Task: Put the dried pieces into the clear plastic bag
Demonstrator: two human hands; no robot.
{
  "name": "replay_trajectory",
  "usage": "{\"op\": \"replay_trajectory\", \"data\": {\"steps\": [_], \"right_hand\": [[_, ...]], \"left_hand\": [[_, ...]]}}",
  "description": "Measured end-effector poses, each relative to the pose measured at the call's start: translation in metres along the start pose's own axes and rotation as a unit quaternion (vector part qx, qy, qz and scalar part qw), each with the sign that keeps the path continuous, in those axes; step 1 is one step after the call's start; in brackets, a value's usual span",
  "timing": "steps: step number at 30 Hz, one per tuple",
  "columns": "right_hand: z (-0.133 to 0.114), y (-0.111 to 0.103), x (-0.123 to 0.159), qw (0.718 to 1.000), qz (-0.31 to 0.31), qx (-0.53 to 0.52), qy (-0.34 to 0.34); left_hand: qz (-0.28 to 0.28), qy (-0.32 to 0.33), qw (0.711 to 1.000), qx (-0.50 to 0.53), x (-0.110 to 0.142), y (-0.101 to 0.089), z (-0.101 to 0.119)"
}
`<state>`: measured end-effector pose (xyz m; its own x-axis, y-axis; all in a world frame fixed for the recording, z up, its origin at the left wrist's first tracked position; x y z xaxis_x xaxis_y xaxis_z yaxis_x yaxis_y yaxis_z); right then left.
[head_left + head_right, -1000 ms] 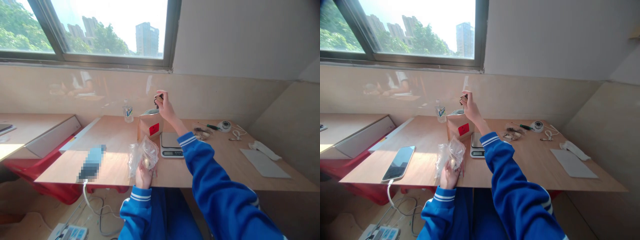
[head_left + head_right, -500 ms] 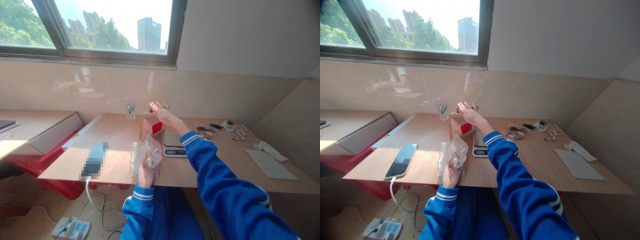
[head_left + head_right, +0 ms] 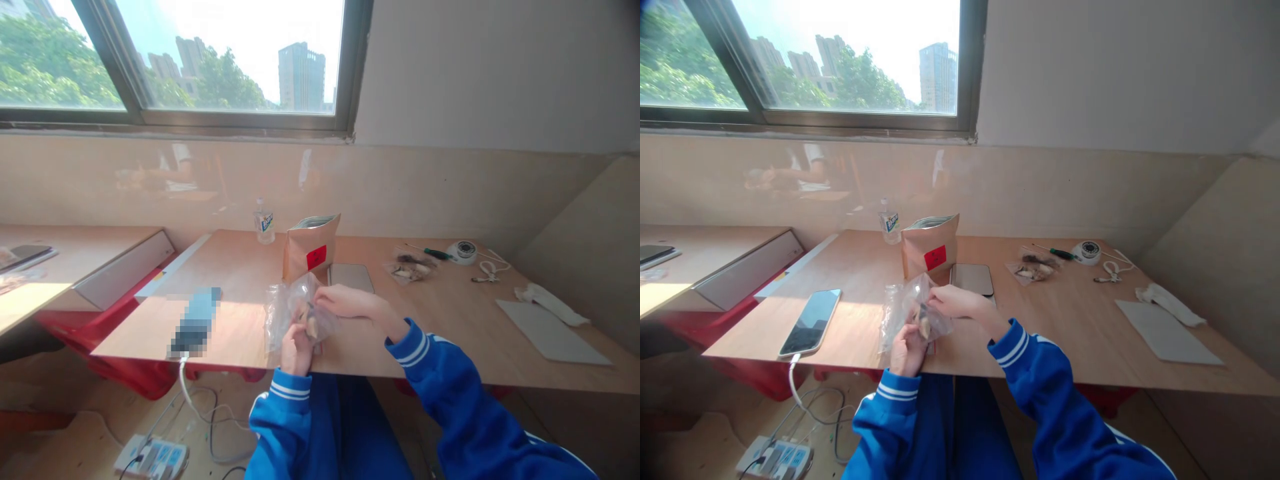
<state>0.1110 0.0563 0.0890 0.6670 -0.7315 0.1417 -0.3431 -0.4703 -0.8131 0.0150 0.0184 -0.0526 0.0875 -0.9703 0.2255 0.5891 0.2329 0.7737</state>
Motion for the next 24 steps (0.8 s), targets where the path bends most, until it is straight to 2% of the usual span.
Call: {"op": "replay_trajectory", "data": {"steps": [2, 3, 5, 7, 9, 14, 18, 21, 24], "right_hand": [[0.004, -0.002, 0.002, 0.998, 0.060, 0.009, 0.017], [0.003, -0.003, 0.002, 0.997, 0.080, -0.004, 0.004], [-0.003, 0.000, 0.000, 0.994, 0.078, -0.051, -0.052], [-0.007, 0.005, 0.000, 0.988, 0.051, -0.092, -0.110], [-0.003, 0.011, 0.000, 0.984, 0.041, -0.109, -0.132], [0.016, 0.022, 0.001, 0.985, 0.112, -0.108, -0.070], [0.007, 0.019, 0.006, 0.978, 0.156, -0.117, -0.073], [0.006, 0.017, 0.007, 0.979, 0.130, -0.151, -0.044], [0.016, 0.033, 0.005, 0.978, 0.027, -0.207, 0.021]], "left_hand": [[-0.006, -0.017, 1.000, 0.016, 0.005, 0.008, -0.001], [-0.005, -0.024, 0.999, 0.024, 0.007, 0.011, -0.001], [-0.001, -0.020, 1.000, 0.014, 0.010, 0.014, 0.001], [0.002, -0.012, 1.000, -0.005, 0.011, 0.016, 0.002], [-0.006, -0.003, 1.000, -0.028, 0.011, 0.019, 0.003], [-0.006, 0.009, 0.999, -0.043, 0.010, 0.016, 0.002], [-0.003, 0.024, 0.999, -0.043, 0.009, 0.013, 0.001], [-0.006, 0.032, 0.998, -0.052, 0.011, 0.016, 0.000], [0.017, 0.044, 0.997, -0.058, 0.013, 0.017, 0.003]]}}
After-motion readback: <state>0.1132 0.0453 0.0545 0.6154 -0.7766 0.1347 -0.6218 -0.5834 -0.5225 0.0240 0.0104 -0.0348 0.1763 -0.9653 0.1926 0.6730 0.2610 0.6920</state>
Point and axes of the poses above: each hand's wrist, its own x-axis away from the middle knuckle, its own y-axis out of the palm, z = x × y, the point moved 7 cm from there along -x, towards the middle knuckle, and after that the axes turned 1 degree about y, right-handed, at the moved point
